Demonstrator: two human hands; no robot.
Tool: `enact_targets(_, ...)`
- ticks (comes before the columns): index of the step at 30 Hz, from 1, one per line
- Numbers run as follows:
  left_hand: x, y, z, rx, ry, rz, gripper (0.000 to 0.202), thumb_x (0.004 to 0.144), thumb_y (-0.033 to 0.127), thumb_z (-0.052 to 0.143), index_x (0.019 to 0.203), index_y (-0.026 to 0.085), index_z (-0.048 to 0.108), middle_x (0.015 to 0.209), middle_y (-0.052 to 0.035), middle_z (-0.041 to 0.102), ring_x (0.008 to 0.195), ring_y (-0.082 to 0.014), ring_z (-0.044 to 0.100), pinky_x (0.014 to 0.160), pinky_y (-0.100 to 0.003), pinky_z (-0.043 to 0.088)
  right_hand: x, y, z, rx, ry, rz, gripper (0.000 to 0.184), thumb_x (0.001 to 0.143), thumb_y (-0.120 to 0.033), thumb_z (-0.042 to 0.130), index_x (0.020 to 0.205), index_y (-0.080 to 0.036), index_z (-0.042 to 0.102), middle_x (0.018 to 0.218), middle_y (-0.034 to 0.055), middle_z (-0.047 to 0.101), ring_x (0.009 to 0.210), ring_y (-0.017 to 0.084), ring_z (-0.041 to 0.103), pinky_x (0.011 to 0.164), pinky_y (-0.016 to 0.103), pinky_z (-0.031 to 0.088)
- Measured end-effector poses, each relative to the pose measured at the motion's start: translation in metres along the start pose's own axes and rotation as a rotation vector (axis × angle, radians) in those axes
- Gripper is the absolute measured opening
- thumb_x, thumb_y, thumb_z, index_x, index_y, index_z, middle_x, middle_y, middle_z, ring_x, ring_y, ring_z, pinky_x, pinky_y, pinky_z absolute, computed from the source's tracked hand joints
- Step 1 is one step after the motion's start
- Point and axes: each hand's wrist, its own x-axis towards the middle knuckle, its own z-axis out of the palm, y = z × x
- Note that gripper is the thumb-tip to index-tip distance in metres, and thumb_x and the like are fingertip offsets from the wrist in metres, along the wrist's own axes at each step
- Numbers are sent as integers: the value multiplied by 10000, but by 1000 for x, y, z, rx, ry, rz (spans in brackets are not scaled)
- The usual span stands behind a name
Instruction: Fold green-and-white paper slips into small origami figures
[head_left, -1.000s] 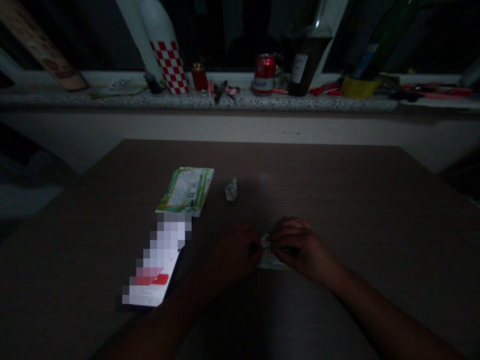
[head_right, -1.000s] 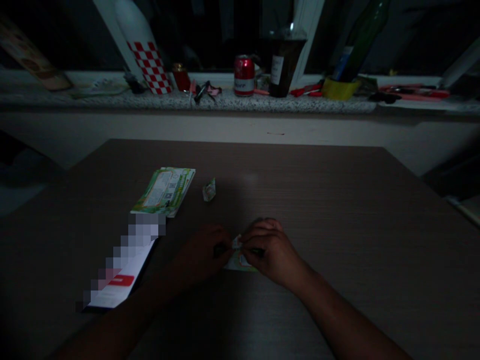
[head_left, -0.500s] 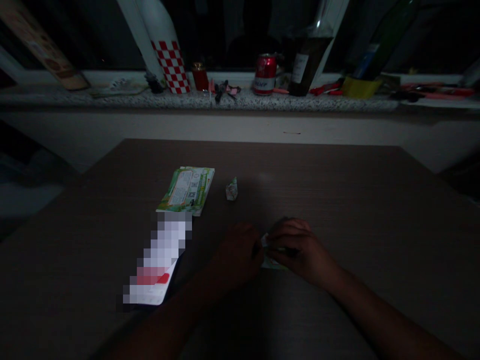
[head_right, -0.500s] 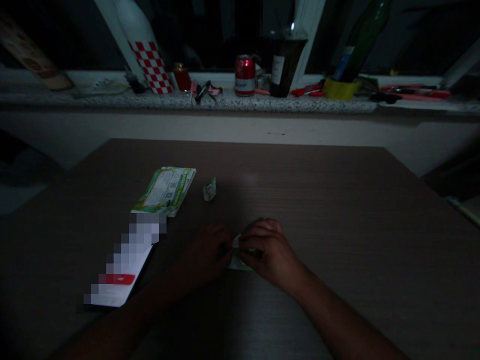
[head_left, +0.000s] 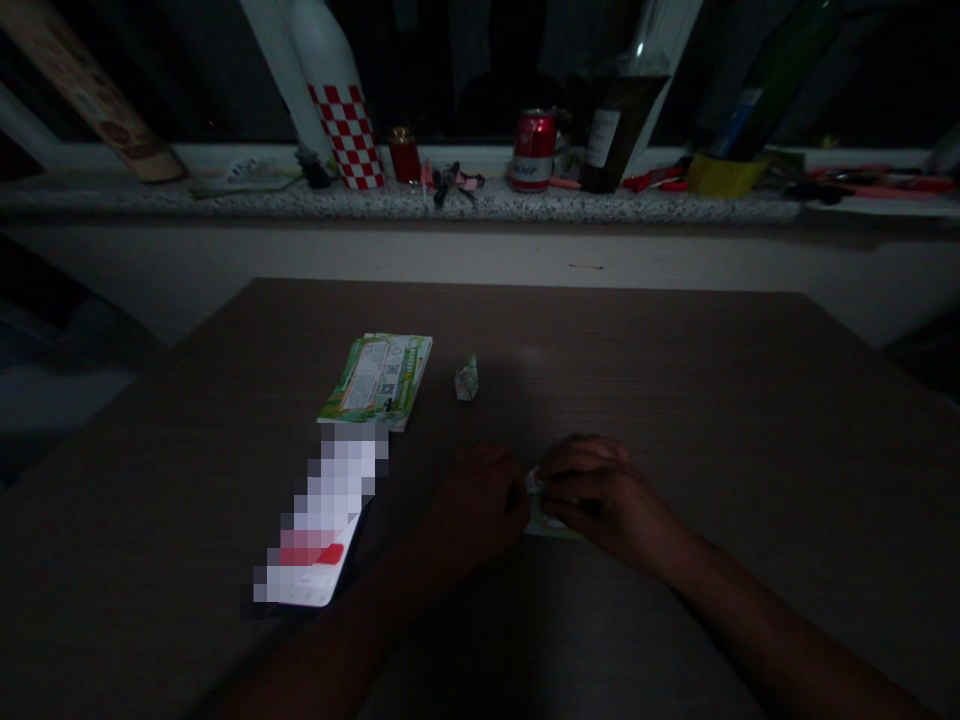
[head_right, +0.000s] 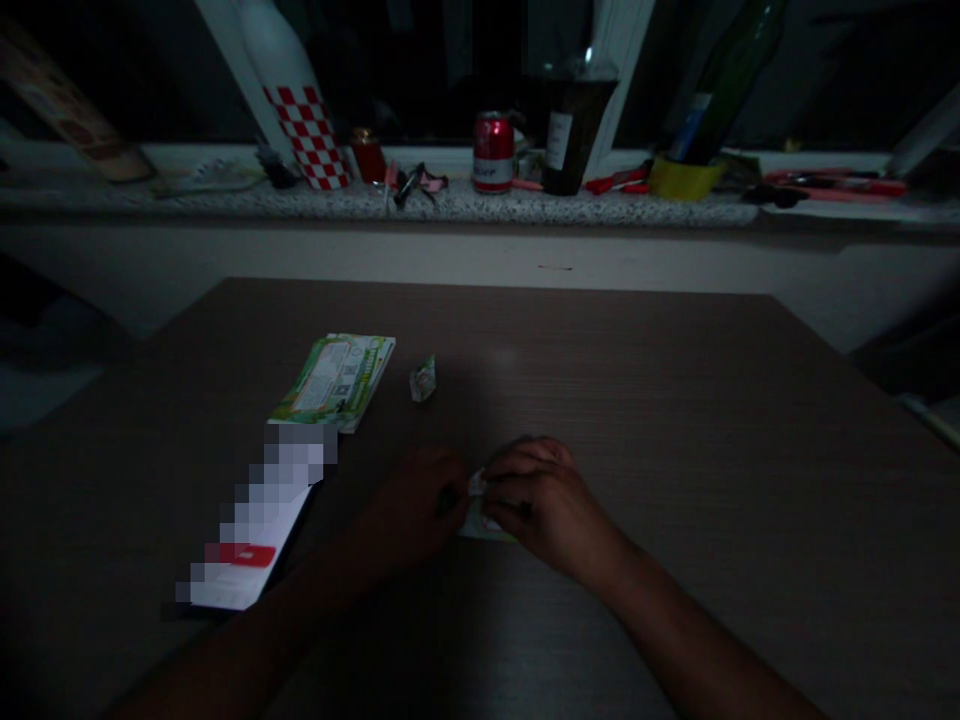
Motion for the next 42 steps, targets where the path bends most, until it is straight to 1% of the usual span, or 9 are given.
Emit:
enact_targets(6, 0, 2, -3, -12, -22, -25, 68, 808, 162, 528, 777, 156, 588, 860, -51, 592, 848, -200, 539, 765, -315, 420, -5, 7, -8, 28, -87, -17, 174, 830, -199, 682, 973, -295, 708, 1120, -16, 699, 1099, 220, 557, 957, 438, 355)
enact_targets(10, 0, 2, -4, -20, -21, -32, 64, 800, 154, 532, 770, 157, 588, 859, -50, 590, 858, -197, 538, 767, -303, 418, -6, 12, -14, 77, -151, -25, 233, 842, -174, 656, 1051, -270, 692, 1163, 18, 686, 1148, 226, 530, 994, 443, 362)
enact_targets(13, 0, 3, -5, -20, -26, -40, 71, 799, 153, 531, 774, 158, 597, 861, -50, 595, 859, -197, 542, 766, -302, 417, -7, 13, -18, 129, -169, -17, 328, 844, -127, 631, 1143, -260, 651, 1192, 41, 669, 1159, 221, 528, 1020, 447, 366)
enact_targets(18, 0, 2, -5, -16, -31, -36, 62, 787, 147, 540, 781, 161, 600, 869, -47, 599, 868, -198, 544, 784, -304, 415, -7, 12, -22, 172, -188, -16, 455, 837, -65, 595, 1235, -284, 594, 1240, 39, 640, 1195, 218, 512, 1047, 463, 353)
enact_targets(24, 0, 5, -2, 21, -6, -51, 55, 794, 212, 574, 771, 167, 595, 856, -40, 593, 846, -194, 549, 768, -306, 420, -5, 10, -24, 180, -198, -14, 475, 819, -40, 591, 1223, -289, 608, 1213, 39, 653, 1179, 219, 530, 1046, 473, 352)
enact_targets(28, 2, 14, 2, 122, 40, -105, 233, 777, 388, 638, 754, 160, 595, 867, -65, 592, 869, -238, 547, 786, -365, 421, -5, 10, -23, 175, -190, -10, 468, 814, -27, 584, 1208, -278, 616, 1205, 43, 659, 1171, 218, 538, 1050, 480, 345)
enact_targets(30, 3, 18, 4, 174, 49, -124, 271, 773, 429, 637, 765, 160, 607, 878, -76, 595, 882, -257, 550, 798, -394, 418, -5, 9, -23, 176, -189, -16, 467, 810, -24, 585, 1203, -274, 619, 1204, 42, 660, 1171, 216, 538, 1048, 472, 352)
enact_targets(36, 0, 22, -1, 248, 30, -149, 251, 793, 426, 611, 821, 178, 635, 920, -82, 616, 911, -279, 568, 803, -435, 414, -6, 9, -22, 172, -176, -3, 510, 801, -27, 592, 1241, -285, 592, 1214, 35, 655, 1181, 216, 527, 1040, 461, 366)
enact_targets(42, -3, 20, -8, 273, 4, -178, 256, 800, 438, 604, 814, 186, 649, 915, -77, 632, 906, -277, 580, 787, -427, 410, -6, 9, -21, 156, -179, 4, 489, 795, -29, 596, 1219, -271, 605, 1228, 39, 648, 1179, 222, 519, 1037, 457, 363)
